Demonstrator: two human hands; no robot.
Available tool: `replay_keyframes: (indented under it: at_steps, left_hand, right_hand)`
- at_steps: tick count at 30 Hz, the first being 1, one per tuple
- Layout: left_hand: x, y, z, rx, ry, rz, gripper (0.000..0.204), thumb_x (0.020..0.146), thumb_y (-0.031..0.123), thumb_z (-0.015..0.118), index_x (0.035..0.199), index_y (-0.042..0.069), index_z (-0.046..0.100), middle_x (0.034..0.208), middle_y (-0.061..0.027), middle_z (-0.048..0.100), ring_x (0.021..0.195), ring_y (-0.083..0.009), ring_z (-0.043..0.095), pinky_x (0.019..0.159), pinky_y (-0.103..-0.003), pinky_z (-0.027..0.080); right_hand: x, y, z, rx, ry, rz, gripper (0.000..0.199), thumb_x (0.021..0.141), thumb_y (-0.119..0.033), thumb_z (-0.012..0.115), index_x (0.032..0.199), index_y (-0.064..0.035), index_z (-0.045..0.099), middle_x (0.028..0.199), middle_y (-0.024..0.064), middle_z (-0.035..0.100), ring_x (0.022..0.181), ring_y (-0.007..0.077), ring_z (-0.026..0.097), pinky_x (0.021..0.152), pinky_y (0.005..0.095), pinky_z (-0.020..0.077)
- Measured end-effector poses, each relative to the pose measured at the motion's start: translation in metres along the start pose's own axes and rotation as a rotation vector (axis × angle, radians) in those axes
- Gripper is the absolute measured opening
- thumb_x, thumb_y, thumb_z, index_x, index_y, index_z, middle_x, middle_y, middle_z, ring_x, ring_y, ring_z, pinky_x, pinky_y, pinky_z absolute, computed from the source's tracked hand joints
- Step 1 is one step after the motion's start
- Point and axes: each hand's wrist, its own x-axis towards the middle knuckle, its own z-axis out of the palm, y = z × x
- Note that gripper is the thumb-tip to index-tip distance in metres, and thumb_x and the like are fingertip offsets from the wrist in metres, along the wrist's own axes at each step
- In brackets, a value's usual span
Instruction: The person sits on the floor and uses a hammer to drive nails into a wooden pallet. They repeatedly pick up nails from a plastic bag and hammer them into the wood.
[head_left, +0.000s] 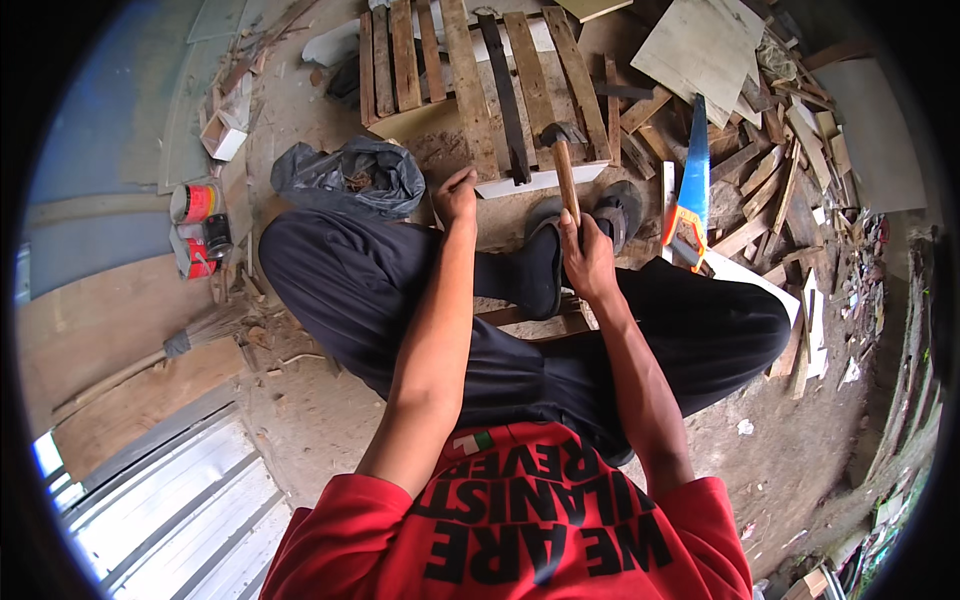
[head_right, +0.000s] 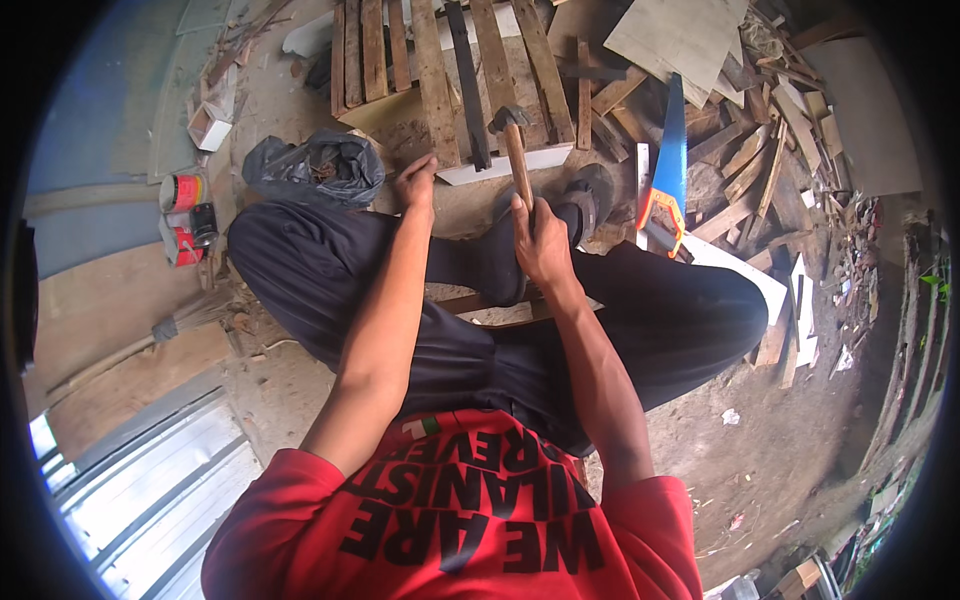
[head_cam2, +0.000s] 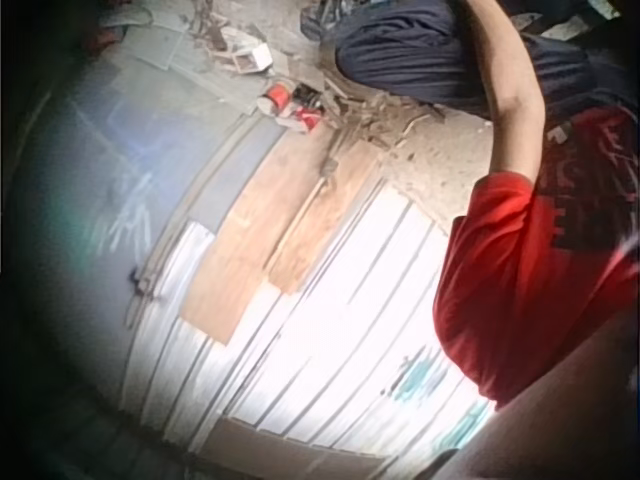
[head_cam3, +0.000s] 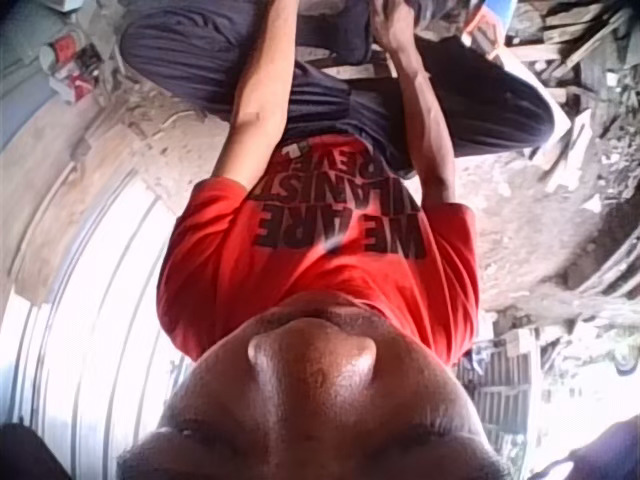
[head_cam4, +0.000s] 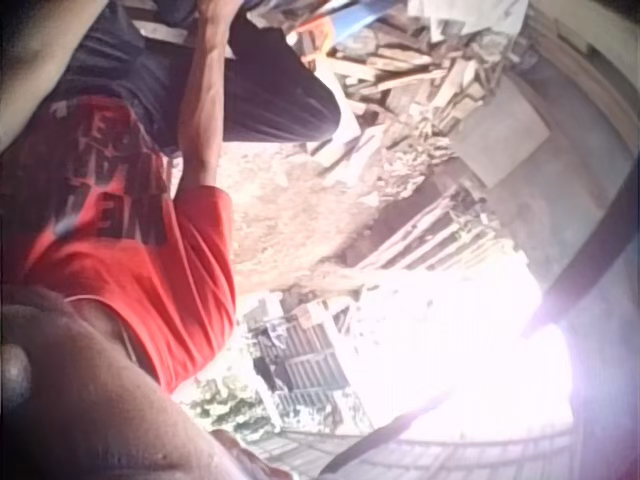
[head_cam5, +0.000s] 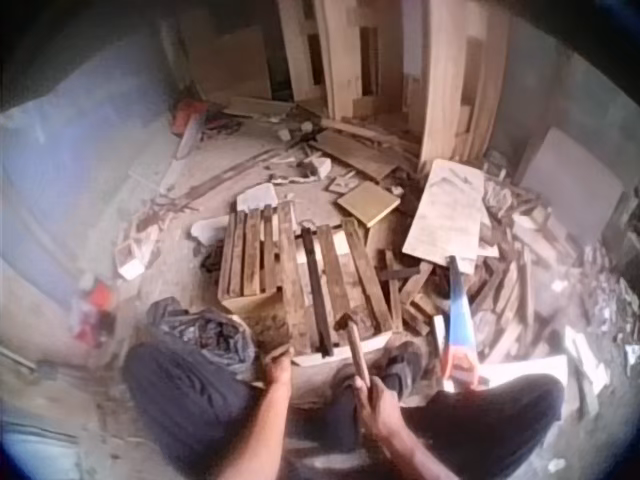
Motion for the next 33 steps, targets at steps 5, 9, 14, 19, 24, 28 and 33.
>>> replay_keyframes:
  at_steps: [5, 9, 14, 19, 24, 28, 33]
  left_hand:
    - [-0.014, 0.017, 0.001, -0.019, 0.035, -0.082, 0.017, 0.081, 0.005, 0.076, 0.097, 0.001, 0.077, 0.094, -0.0086, 0.075, 0.089, -0.0159, 0.068, 0.085, -0.028, 0.051]
    - [-0.016, 0.01, -0.001, 0.039, 0.001, 0.055, 0.021, 0.082, 0.007, 0.076, 0.103, 0.001, 0.076, 0.101, -0.0078, 0.074, 0.092, -0.0152, 0.067, 0.087, -0.028, 0.05]
    - [-0.021, -0.003, 0.006, -0.02, 0.047, 0.157, 0.022, 0.083, 0.006, 0.075, 0.104, -0.001, 0.075, 0.101, -0.0096, 0.074, 0.092, -0.0151, 0.067, 0.087, -0.026, 0.05]
    - [-0.024, -0.007, 0.009, -0.066, 0.102, 0.163, 0.022, 0.081, 0.004, 0.077, 0.102, -0.003, 0.074, 0.097, -0.0108, 0.074, 0.089, -0.0146, 0.067, 0.084, -0.025, 0.051]
    - [-0.021, -0.007, 0.007, -0.105, 0.109, 0.159, 0.02, 0.079, 0.001, 0.077, 0.098, -0.003, 0.075, 0.094, -0.0111, 0.074, 0.087, -0.0157, 0.067, 0.084, -0.027, 0.051]
    - [-0.024, -0.003, 0.005, -0.196, 0.094, 0.121, 0.017, 0.077, -0.002, 0.076, 0.094, -0.003, 0.074, 0.088, -0.0089, 0.073, 0.082, -0.0148, 0.066, 0.081, -0.026, 0.051]
    - [-0.031, 0.008, 0.008, -0.164, 0.12, 0.033, 0.014, 0.077, -0.002, 0.076, 0.091, -0.003, 0.073, 0.087, -0.0091, 0.072, 0.081, -0.0158, 0.067, 0.081, -0.027, 0.051]
  right_hand:
    - [0.0, 0.006, 0.001, 0.026, 0.008, 0.014, 0.047, 0.104, -0.041, 0.048, 0.093, 0.0029, 0.059, 0.068, 0.0212, 0.06, 0.062, 0.0366, 0.059, 0.06, 0.0434, 0.0457]
    - [0.002, 0.01, -0.001, 0.057, 0.008, 0.041, 0.048, 0.104, -0.043, 0.048, 0.092, 0.0025, 0.058, 0.066, 0.0155, 0.057, 0.059, 0.0251, 0.056, 0.058, 0.0397, 0.045]
    - [0.007, 0.021, -0.003, 0.085, 0.003, 0.098, 0.048, 0.103, -0.044, 0.049, 0.091, 0.0016, 0.058, 0.064, 0.0087, 0.055, 0.058, 0.0167, 0.051, 0.056, 0.0351, 0.043]
    - [0.006, 0.024, -0.006, 0.116, 0.02, 0.11, 0.048, 0.103, -0.043, 0.049, 0.09, 0.0014, 0.058, 0.065, 0.0075, 0.055, 0.059, 0.0151, 0.051, 0.056, 0.034, 0.0427]
    - [0.008, 0.027, -0.006, 0.107, 0.025, 0.121, 0.049, 0.103, -0.044, 0.048, 0.089, 0.0025, 0.058, 0.068, 0.0135, 0.057, 0.064, 0.0249, 0.055, 0.059, 0.0389, 0.044]
    - [0.01, 0.019, -0.006, 0.109, -0.003, 0.147, 0.051, 0.103, -0.044, 0.046, 0.09, 0.0044, 0.055, 0.07, 0.0253, 0.06, 0.068, 0.0441, 0.062, 0.063, 0.0483, 0.046]
    - [0.006, 0.019, 0.004, 0.065, -0.045, 0.112, 0.046, 0.104, -0.04, 0.049, 0.089, 0.0035, 0.054, 0.065, 0.0224, 0.056, 0.061, 0.0345, 0.058, 0.057, 0.0436, 0.0439]
